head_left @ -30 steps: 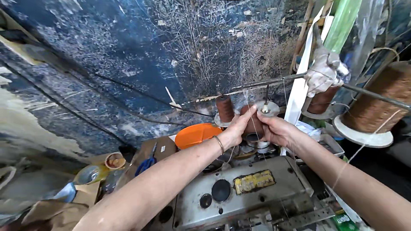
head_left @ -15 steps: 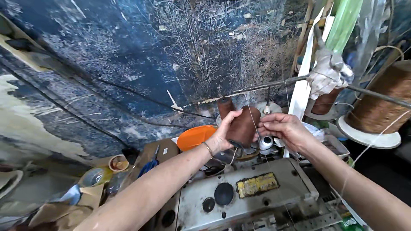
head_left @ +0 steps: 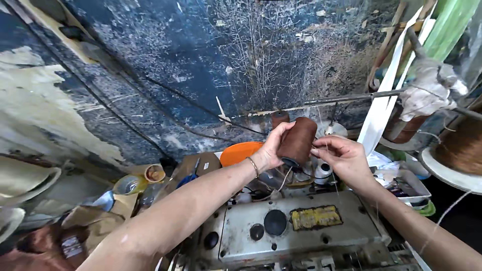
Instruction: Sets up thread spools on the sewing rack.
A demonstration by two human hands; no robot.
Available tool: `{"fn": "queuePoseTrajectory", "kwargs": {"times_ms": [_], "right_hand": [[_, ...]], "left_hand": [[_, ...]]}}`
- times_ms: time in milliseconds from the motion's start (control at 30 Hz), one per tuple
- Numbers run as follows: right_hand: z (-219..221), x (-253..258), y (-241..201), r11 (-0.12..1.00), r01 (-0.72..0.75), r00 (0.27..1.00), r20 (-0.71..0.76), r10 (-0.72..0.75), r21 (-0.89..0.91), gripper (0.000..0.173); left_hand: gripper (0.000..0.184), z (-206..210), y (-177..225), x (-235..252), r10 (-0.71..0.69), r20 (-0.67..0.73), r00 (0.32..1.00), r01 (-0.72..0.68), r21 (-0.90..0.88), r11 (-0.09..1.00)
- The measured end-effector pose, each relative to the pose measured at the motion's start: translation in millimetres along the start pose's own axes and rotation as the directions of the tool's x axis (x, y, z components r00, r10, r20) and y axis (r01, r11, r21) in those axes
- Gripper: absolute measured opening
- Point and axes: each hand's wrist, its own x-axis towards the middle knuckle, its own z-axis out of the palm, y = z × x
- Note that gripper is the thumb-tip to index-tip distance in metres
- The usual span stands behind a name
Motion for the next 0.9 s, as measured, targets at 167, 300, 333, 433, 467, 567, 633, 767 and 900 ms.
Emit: {"fn": "queuePoseTrajectory", "kwargs": {"times_ms": [167,300,333,433,467,567,633,767,900], "right_hand": [[1,6,-7,0.916,-0.389,0.920,0.097,0.380,0.102,0.031],[6,9,-10,0.879,-0.475,0.853,0.267,0.448,0.042,0.054],[9,9,-8,0.896,-0.442,0.857,0.272,0.438,-0.051,0.067],[18,12,-4,0.890,-0.428,0.868,0.201,0.453,-0.158,0.087],[16,13,-2,0.881,-0.466,0.859,0.197,0.472,-0.080,0.079],[-3,17,8,0.615,-0.644,0.764,0.360,0.535,0.454,0.049],[-13,15,17,0.380,-0.673,0.725,0.465,0.508,0.635,0.052],[-17,13,19,0.182,-0.679,0.680,0.515,0.522,0.711,0.064],[-18,15,20,0.172,-0.675,0.674,0.504,0.541,0.718,0.067]], "left_hand": [[0.026,-2,-1,6,0.116,-0.128,0.985,-0.098,0.143,0.985],[0.031,8,-3,11,0.115,-0.236,0.965,-0.075,0.172,0.982],[0.034,12,-3,11,0.108,-0.256,0.961,-0.065,0.171,0.983],[0.048,24,-4,9,0.116,-0.344,0.932,-0.050,0.193,0.980],[0.047,23,-2,7,0.137,-0.349,0.927,-0.063,0.215,0.975],[0.026,8,11,-13,0.179,-0.331,0.926,-0.088,0.273,0.958],[0.014,-4,15,-25,0.200,-0.333,0.922,-0.095,0.305,0.948],[0.016,-7,20,-48,0.153,-0.343,0.927,-0.004,0.399,0.917],[0.028,6,16,-58,0.070,-0.236,0.969,0.037,0.420,0.907]]}}
